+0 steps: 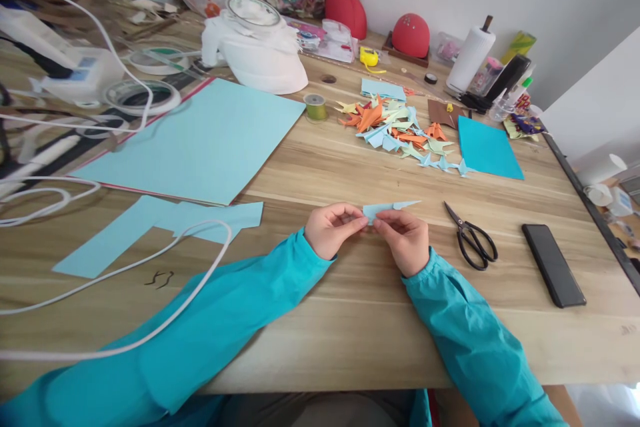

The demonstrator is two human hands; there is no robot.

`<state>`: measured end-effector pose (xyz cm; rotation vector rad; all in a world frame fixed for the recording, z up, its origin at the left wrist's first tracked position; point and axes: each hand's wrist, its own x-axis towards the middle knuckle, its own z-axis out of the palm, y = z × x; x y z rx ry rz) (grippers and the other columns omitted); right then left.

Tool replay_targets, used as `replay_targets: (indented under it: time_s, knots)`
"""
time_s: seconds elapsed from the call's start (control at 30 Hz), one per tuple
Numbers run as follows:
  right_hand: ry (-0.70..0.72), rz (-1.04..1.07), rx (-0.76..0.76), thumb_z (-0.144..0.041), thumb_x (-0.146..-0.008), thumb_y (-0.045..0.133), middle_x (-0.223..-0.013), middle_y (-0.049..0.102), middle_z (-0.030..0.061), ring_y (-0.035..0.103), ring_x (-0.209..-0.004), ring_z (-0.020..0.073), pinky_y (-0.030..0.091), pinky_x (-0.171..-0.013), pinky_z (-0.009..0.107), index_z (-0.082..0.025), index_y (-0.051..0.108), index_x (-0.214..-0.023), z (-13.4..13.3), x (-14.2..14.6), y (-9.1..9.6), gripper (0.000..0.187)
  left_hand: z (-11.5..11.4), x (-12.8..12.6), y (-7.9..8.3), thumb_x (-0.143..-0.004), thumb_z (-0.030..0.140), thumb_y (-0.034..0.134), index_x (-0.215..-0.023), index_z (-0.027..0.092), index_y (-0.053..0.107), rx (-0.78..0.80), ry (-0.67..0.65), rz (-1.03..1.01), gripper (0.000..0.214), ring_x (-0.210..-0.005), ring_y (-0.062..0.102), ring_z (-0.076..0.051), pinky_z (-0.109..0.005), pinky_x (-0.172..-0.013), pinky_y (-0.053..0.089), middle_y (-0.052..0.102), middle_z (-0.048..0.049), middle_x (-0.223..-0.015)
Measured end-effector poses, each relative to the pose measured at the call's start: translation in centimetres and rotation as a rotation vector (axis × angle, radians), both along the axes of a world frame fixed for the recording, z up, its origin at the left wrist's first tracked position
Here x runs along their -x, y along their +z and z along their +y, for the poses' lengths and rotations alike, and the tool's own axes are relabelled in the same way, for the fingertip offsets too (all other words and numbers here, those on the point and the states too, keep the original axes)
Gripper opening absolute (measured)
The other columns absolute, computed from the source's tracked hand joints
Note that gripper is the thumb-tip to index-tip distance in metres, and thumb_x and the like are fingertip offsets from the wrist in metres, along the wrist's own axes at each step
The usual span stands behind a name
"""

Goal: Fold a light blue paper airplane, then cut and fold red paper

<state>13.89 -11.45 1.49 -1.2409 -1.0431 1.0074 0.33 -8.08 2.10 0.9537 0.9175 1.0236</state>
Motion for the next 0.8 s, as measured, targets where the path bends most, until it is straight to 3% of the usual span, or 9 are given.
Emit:
replay_targets:
  time_s: [0.33, 0.8]
  knots:
    - [-0.004, 0.014, -0.002, -0.022, -0.059, 0.076, -0.063, 0.070, -0.0007, 0.065, -0.056, 0.0145, 0.054, -0.057, 0.026, -0.020, 0.069, -0.069, 0.01, -0.08, 0.12, 0.012, 0.26, -0.09, -0.42, -0.040, 0.027, 0.082, -0.055, 0.012, 0.056, 0.145, -0.041, -0.127, 0.033, -0.048, 0.060, -0.011, -0.024, -0.052, 0.052, 0.062, 0.0020, -0.050]
    - [-0.015, -0.002, 0.007, -0.022, -0.058, 0.076, -0.061, 0.069, -0.0003, 0.064, -0.054, 0.0143, 0.054, -0.055, 0.026, -0.019, 0.068, -0.068, -0.03, 0.07, 0.36, 0.013, 0.32, 0.00, -0.57, -0.039, 0.024, 0.082, -0.052, 0.011, 0.056, 0.145, -0.019, -0.121, 0.031, -0.047, 0.061, -0.012, -0.023, -0.051, 0.052, 0.062, 0.0007, -0.048]
